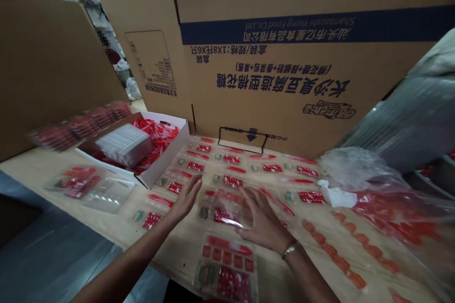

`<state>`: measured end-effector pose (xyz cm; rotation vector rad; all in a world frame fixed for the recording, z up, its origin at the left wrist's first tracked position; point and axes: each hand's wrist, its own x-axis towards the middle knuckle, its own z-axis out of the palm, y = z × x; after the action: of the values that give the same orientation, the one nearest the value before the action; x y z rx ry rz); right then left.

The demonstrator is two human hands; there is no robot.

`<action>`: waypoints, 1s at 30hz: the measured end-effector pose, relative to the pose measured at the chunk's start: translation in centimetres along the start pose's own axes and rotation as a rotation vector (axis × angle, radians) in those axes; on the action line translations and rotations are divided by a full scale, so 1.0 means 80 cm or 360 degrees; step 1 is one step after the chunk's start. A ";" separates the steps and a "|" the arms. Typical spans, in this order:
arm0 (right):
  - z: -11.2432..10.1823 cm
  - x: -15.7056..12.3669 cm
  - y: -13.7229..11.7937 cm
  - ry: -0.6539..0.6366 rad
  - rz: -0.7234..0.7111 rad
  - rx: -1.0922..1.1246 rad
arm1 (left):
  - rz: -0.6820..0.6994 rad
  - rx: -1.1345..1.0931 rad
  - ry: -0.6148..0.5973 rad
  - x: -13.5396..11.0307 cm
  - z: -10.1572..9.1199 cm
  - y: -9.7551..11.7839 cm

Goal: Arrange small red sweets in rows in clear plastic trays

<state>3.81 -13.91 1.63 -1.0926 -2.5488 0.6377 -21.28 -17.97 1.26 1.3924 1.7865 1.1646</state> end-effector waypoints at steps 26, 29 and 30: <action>0.005 0.032 -0.005 -0.0186 -0.0272 0.0104 | 0.0634 0.0854 -0.0363 -0.039 0.007 0.000; 0.003 0.028 -0.006 -0.0272 -0.0283 0.0028 | 0.0559 0.0893 -0.0432 -0.039 0.006 0.004; 0.006 0.028 -0.007 -0.0307 -0.0275 -0.0006 | 0.0492 0.0882 -0.0380 -0.040 0.006 0.002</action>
<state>1.77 -12.71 1.72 -0.8352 -2.7704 0.7240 -19.87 -20.87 0.99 2.0885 1.8360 0.6136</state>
